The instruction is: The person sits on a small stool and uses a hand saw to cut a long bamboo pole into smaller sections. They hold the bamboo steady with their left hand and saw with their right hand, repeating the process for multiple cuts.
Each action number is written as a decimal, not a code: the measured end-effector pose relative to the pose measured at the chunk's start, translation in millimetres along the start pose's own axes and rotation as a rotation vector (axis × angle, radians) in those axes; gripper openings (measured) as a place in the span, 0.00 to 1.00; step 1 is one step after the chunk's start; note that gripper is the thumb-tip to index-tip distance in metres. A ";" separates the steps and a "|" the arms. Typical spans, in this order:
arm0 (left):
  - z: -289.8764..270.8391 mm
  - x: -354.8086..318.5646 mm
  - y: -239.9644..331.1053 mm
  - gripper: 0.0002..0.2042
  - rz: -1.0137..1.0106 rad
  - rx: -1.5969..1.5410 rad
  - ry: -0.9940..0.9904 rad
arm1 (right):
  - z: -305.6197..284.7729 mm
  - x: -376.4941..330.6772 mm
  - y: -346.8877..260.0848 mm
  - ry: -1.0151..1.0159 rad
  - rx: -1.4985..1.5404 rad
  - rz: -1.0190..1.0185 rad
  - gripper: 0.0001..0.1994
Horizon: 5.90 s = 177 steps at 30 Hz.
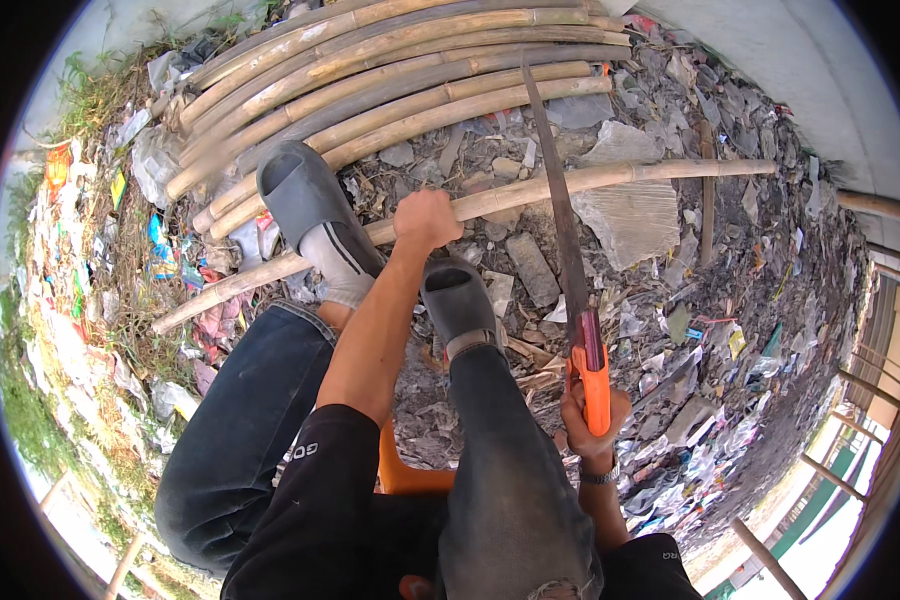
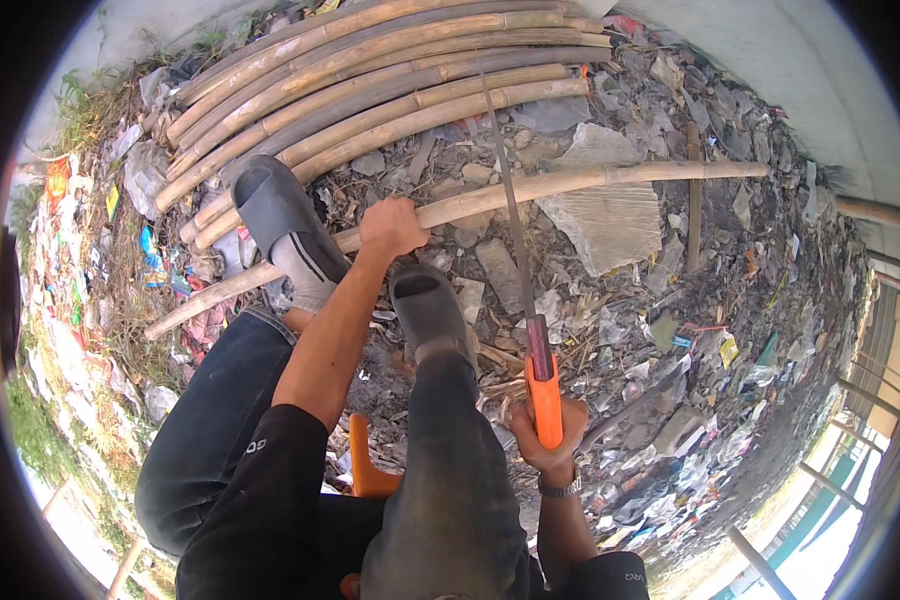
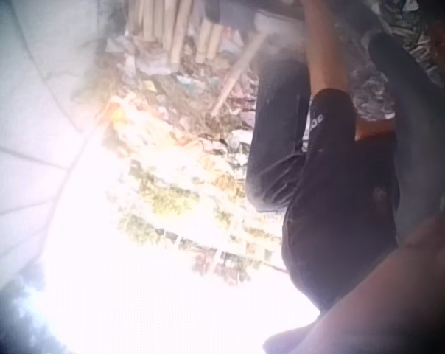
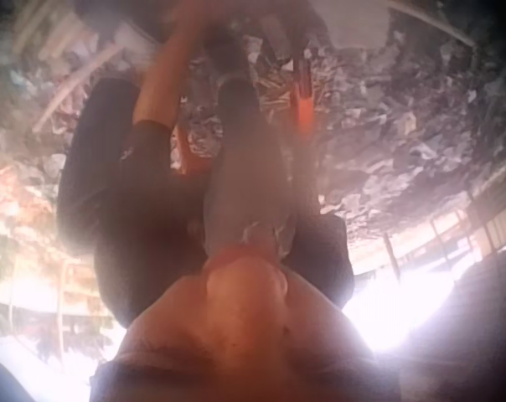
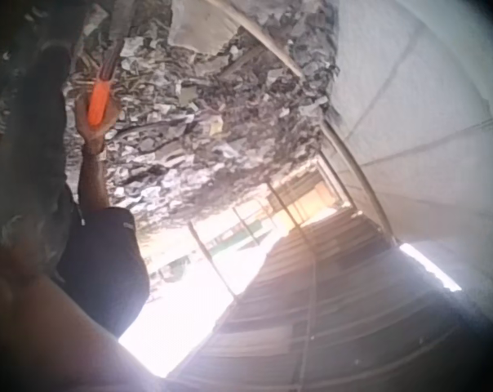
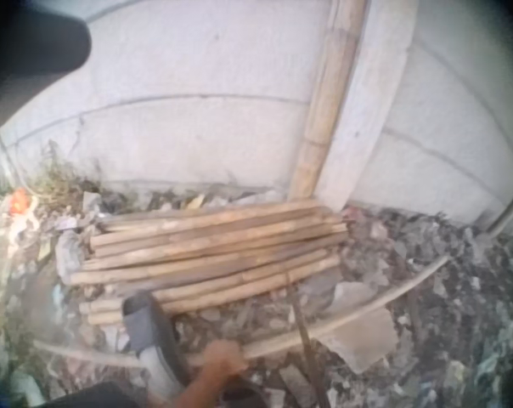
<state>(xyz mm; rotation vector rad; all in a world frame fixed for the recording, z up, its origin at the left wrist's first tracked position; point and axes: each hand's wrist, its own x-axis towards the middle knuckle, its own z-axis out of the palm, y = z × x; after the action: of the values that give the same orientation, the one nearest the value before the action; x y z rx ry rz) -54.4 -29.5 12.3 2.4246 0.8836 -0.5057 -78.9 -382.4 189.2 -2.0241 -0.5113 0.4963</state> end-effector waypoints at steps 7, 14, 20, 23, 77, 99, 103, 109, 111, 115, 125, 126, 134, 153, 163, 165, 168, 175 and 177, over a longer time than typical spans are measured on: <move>7.5 9.8 7.7 0.21 0.022 -0.015 0.006 | 14.5 -10.9 41.2 0.005 -0.066 0.155 0.11; 3.7 8.0 2.4 0.20 -0.014 0.010 -0.050 | 32.7 -10.0 35.1 -0.078 -0.031 0.174 0.10; 2.9 4.1 2.3 0.20 0.033 0.037 -0.016 | -6.6 -79.3 14.7 -0.106 -0.130 0.125 0.05; 7.0 5.4 6.1 0.18 -0.014 0.035 0.023 | -4.6 -68.3 21.3 -0.208 -0.058 0.138 0.06; 10.0 3.6 -0.2 0.20 0.025 0.029 -0.017 | 8.8 -63.0 25.1 -0.110 -0.040 0.167 0.11; 19.7 -9.0 12.9 0.19 0.021 0.061 0.024 | 67.8 51.9 56.8 -0.040 0.100 0.154 0.09; 23.7 -7.6 -8.7 0.19 0.000 0.083 -0.020 | 47.4 27.7 33.8 -0.103 0.016 0.153 0.09; 15.0 -4.7 -2.5 0.17 -0.023 0.091 0.087 | -13.9 -79.7 14.3 -0.174 0.044 0.153 0.09; 21.8 -6.7 -5.4 0.17 0.003 0.067 0.063 | 32.4 -0.5 36.1 -0.144 0.092 0.103 0.08; 4.8 14.2 6.6 0.18 0.046 0.076 0.076 | 52.2 56.1 86.4 -0.062 0.100 0.009 0.07; 13.5 -1.3 -5.1 0.18 -0.014 0.069 0.096 | -1.4 3.5 -17.4 -0.029 0.071 -0.028 0.10; 12.6 2.8 -5.4 0.18 -0.008 0.069 0.107 | -7.8 -3.6 -18.1 -0.032 0.060 -0.056 0.11; 13.0 6.3 2.7 0.18 -0.011 0.055 0.059 | 16.4 -11.1 42.6 -0.072 0.064 0.130 0.12; 18.1 2.3 9.6 0.20 -0.003 0.010 0.046 | 83.9 58.6 54.6 -0.089 0.102 0.063 0.10; 17.3 6.5 -6.3 0.17 -0.007 0.036 0.135 | 37.1 77.4 -12.7 -0.041 0.075 0.001 0.09; 16.1 4.3 -8.2 0.17 -0.013 0.035 0.133 | 5.2 52.0 -35.1 -0.063 0.063 -0.130 0.11; 18.9 7.3 -11.3 0.17 0.007 0.022 0.153 | -10.7 32.0 -40.8 -0.047 0.051 -0.151 0.13; 9.2 9.5 -0.1 0.18 0.012 0.028 0.090 | 34.2 28.2 30.1 -0.022 0.099 0.123 0.10; 5.2 8.4 0.5 0.18 -0.006 0.034 0.043 | 42.6 28.3 40.0 -0.044 0.125 0.102 0.09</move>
<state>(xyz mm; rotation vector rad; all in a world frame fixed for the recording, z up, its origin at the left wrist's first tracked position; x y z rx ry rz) -48.9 -28.7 4.1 2.4728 0.9076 -0.4766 -72.2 -355.3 130.5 -1.9292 -0.3948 0.6208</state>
